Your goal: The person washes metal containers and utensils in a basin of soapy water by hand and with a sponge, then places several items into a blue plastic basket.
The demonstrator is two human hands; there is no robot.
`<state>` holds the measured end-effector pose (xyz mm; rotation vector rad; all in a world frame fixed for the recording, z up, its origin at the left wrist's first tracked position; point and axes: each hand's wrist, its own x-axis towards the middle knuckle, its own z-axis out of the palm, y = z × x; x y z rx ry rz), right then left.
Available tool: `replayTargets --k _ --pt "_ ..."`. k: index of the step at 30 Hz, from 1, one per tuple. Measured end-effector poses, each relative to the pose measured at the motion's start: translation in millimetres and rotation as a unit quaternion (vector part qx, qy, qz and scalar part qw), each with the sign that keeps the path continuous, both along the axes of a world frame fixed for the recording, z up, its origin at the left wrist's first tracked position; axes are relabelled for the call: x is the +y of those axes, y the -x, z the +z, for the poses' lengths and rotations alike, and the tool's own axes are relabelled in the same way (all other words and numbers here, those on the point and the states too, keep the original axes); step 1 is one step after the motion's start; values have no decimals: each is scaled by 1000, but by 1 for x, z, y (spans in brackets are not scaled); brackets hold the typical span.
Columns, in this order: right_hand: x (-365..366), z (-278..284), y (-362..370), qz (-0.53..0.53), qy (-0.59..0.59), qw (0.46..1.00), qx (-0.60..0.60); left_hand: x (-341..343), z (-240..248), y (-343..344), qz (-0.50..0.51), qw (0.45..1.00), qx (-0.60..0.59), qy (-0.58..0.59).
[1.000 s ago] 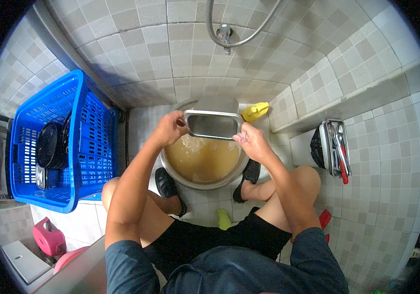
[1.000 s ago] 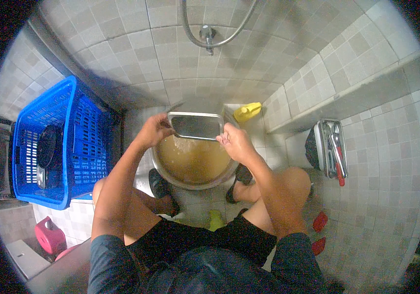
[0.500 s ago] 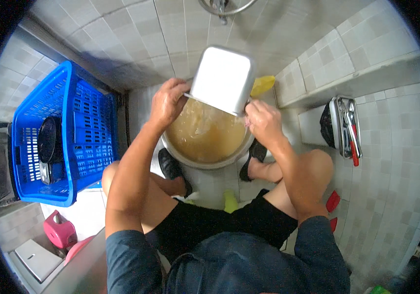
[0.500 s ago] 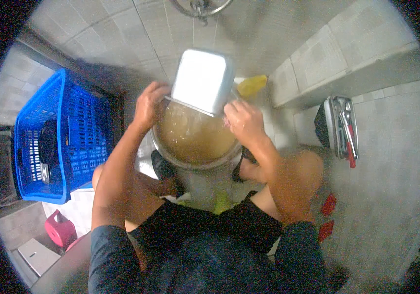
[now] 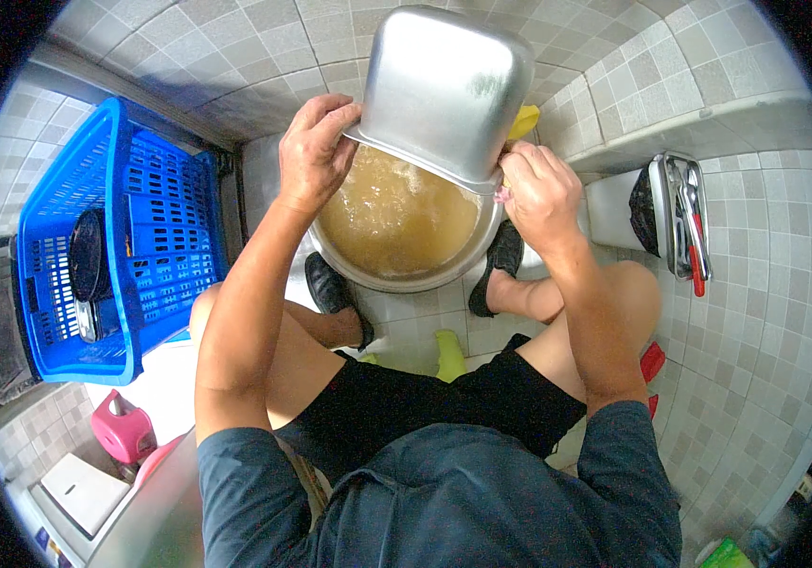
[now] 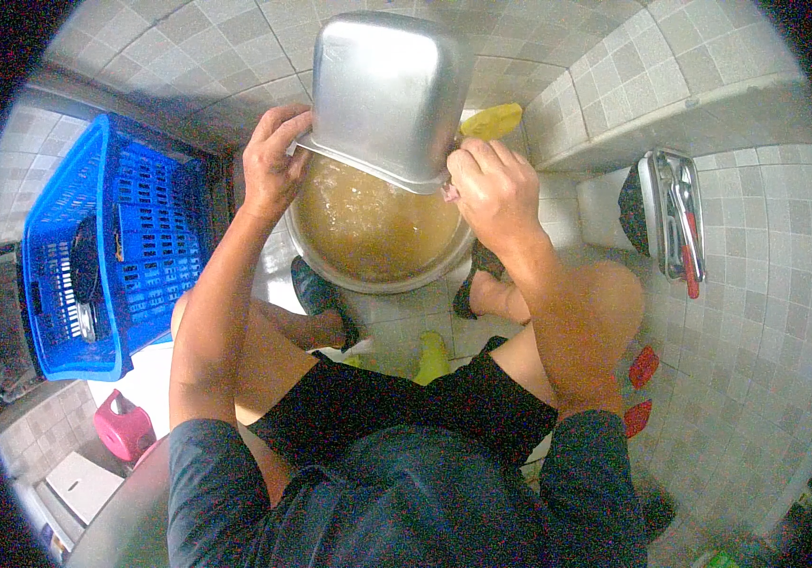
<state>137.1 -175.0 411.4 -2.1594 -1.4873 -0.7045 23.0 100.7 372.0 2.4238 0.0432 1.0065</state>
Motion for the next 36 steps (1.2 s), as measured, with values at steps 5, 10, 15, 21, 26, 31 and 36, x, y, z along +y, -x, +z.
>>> replayTargets --k 5,10,15,21,26,31,36 --pt "-2 1 -1 -1 -1 1000 0 -3 5 1 3 1000 -1 -4" --pt "-1 6 -2 -2 -10 1000 9 -1 5 -1 2 1000 5 0" --pt "0 9 -3 -4 -17 1000 7 -1 8 -3 -1 1000 8 2" --pt "1 10 -5 -3 -24 1000 14 -1 8 -6 2 1000 3 12" --pt "4 11 -4 -6 -12 1000 23 1 7 -6 4 1000 0 14" --pt "7 7 -5 -4 -13 999 34 5 5 -4 7 1000 4 14" --pt "11 8 -5 5 -17 999 39 6 3 -3 14 1000 -9 23"
